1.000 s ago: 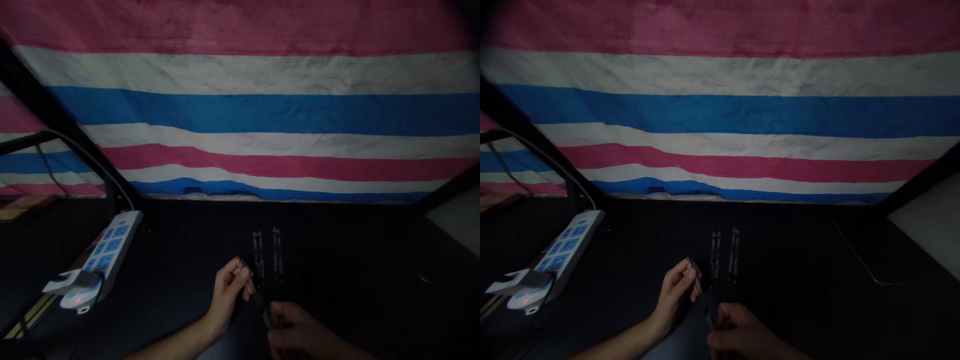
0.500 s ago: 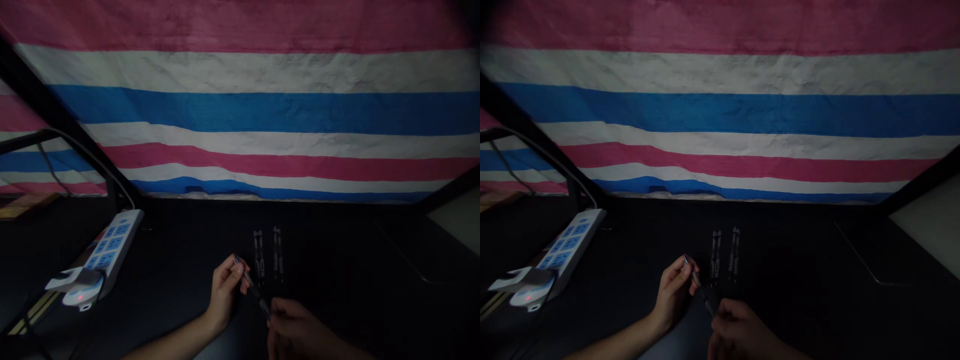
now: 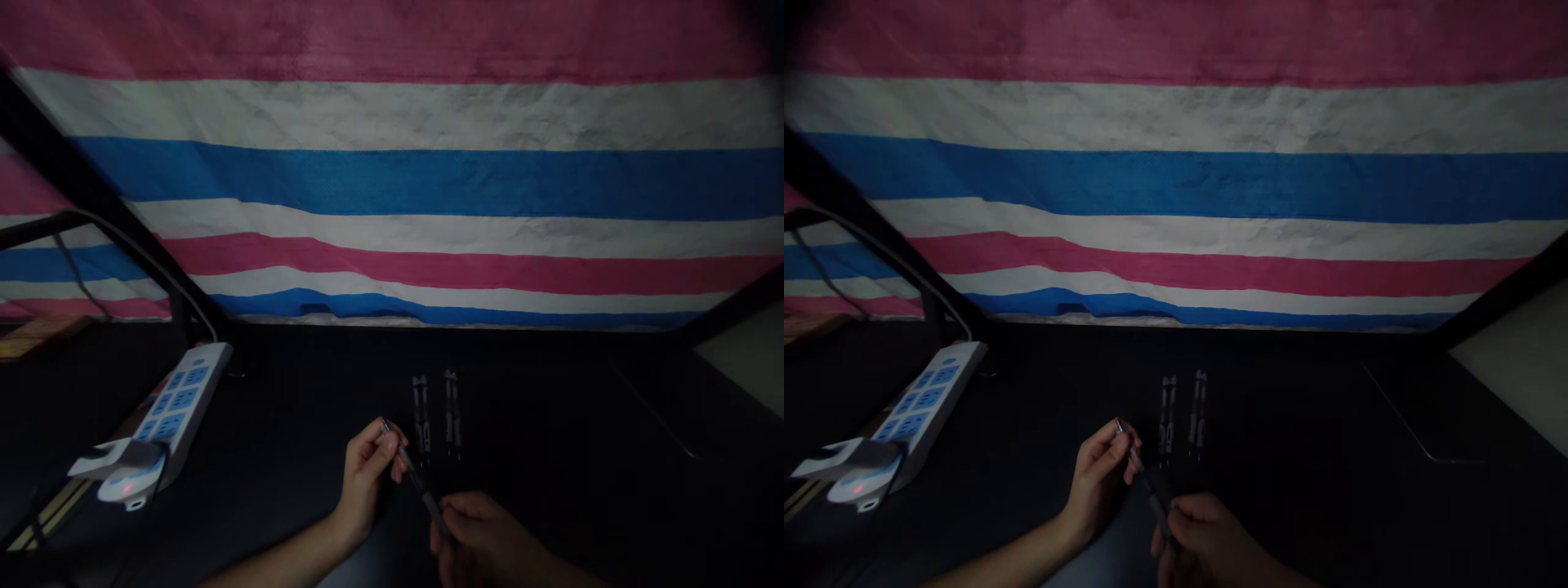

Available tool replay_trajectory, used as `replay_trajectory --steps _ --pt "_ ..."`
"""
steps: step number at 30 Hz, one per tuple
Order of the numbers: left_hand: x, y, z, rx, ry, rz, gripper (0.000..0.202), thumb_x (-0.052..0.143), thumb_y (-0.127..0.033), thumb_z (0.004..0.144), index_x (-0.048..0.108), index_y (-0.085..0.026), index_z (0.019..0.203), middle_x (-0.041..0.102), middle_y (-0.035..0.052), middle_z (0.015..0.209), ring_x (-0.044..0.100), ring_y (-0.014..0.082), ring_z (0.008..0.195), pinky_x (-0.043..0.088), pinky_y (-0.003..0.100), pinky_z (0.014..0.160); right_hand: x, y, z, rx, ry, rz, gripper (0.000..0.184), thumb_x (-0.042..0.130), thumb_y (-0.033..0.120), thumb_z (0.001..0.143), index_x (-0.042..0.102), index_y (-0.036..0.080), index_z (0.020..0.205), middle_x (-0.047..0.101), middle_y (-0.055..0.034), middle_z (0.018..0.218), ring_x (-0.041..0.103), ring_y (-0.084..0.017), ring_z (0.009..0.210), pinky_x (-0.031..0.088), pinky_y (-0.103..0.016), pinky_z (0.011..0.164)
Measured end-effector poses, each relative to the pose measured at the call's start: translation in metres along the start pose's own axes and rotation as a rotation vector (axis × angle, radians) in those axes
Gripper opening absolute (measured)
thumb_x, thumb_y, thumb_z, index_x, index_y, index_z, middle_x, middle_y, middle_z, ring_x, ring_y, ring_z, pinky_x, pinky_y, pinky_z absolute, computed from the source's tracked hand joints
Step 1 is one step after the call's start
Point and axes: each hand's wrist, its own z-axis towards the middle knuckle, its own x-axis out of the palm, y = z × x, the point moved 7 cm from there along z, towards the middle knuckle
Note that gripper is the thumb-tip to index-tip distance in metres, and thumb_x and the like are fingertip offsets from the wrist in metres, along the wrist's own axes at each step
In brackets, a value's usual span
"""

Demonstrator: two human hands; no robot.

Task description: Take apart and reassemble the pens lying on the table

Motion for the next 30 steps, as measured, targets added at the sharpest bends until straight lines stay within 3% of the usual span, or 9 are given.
replay_trajectory --steps 5,11,14,16,18,23,26,29,30 --pt "0.001 -0.002 -0.001 0.018 -0.005 0.013 0.028 0.063 -0.039 0.083 0.062 -0.012 0.074 0.054 -0.0011 0.054 0.044 0.0075 0.046 0.032 0.019 0.047 -0.006 0.006 -0.002 -0.083 -0.064 -0.093 0.044 0.065 0.054 0.071 0.045 0.017 0.083 0.064 -0.0005 0.054 0.051 -0.007 0.038 0.031 -0.014 0.038" --pt "0.002 -0.002 -0.001 -0.005 0.014 -0.011 0.030 0.064 -0.042 0.081 0.064 -0.012 0.074 0.054 -0.0003 0.053 0.043 0.0076 0.044 0.031 0.019 0.045 -0.001 -0.001 0.002 -0.011 0.027 0.076 0.057 0.046 0.068 0.075 0.052 0.012 0.079 0.061 -0.0045 0.053 0.054 -0.009 0.040 0.034 -0.017 0.039" --pt "0.001 -0.005 -0.002 0.039 -0.011 0.025 0.028 0.064 -0.040 0.082 0.063 -0.013 0.074 0.053 -0.0009 0.055 0.043 0.0075 0.046 0.032 0.019 0.046 0.001 0.018 -0.007 -0.098 -0.072 -0.111 0.047 0.055 0.060 0.075 0.049 0.015 0.086 0.065 -0.0036 0.063 0.054 -0.009 0.041 0.031 -0.015 0.035" --pt "-0.001 -0.006 -0.003 0.060 -0.022 0.038 0.027 0.064 -0.039 0.082 0.063 -0.013 0.074 0.053 -0.0013 0.056 0.043 0.0075 0.047 0.032 0.019 0.047 -0.003 0.031 -0.014 -0.175 -0.203 -0.284 0.040 0.058 0.055 0.076 0.047 0.017 0.074 0.060 0.0012 0.056 0.048 -0.006 0.036 0.028 -0.014 0.033" --pt "-0.001 -0.006 -0.003 0.065 -0.013 0.039 0.027 0.065 -0.040 0.081 0.063 -0.013 0.075 0.053 -0.0010 0.056 0.043 0.0076 0.047 0.032 0.019 0.047 -0.005 0.033 -0.016 -0.198 -0.238 -0.322 0.040 0.053 0.055 0.079 0.049 0.016 0.070 0.057 0.0025 0.051 0.045 -0.005 0.033 0.026 -0.014 0.033" --pt "0.003 -0.003 -0.001 0.018 0.052 0.002 0.031 0.064 -0.044 0.080 0.064 -0.013 0.076 0.052 -0.0009 0.052 0.042 0.0082 0.045 0.032 0.020 0.047 -0.002 0.006 -0.003 -0.004 0.061 0.024 0.060 0.044 0.070 0.075 0.056 0.012 0.070 0.056 -0.0007 0.043 0.043 -0.006 0.029 0.027 -0.016 0.032" --pt "0.006 -0.006 -0.001 0.024 0.069 -0.018 0.033 0.063 -0.046 0.080 0.064 -0.013 0.077 0.051 -0.0013 0.052 0.042 0.0085 0.046 0.032 0.020 0.047 0.001 0.007 -0.003 0.007 0.119 0.036 0.063 0.041 0.072 0.076 0.056 0.011 0.079 0.056 -0.0010 0.043 0.042 -0.008 0.028 0.028 -0.018 0.033" --pt "0.004 -0.011 -0.003 0.078 0.020 0.070 0.032 0.063 -0.045 0.081 0.064 -0.013 0.077 0.051 -0.0012 0.054 0.043 0.0087 0.047 0.032 0.020 0.048 -0.004 0.023 -0.012 -0.098 -0.057 -0.193 0.050 0.041 0.063 0.082 0.053 0.016 0.091 0.060 0.0004 0.053 0.046 -0.009 0.034 0.031 -0.019 0.037" --pt "0.003 -0.013 -0.004 0.095 0.003 0.104 0.032 0.063 -0.045 0.081 0.064 -0.013 0.077 0.051 -0.0013 0.054 0.043 0.0087 0.047 0.032 0.020 0.048 -0.009 0.034 -0.018 -0.190 -0.193 -0.347 0.042 0.044 0.058 0.084 0.054 0.017 0.084 0.058 0.0016 0.055 0.048 -0.008 0.039 0.032 -0.019 0.042"
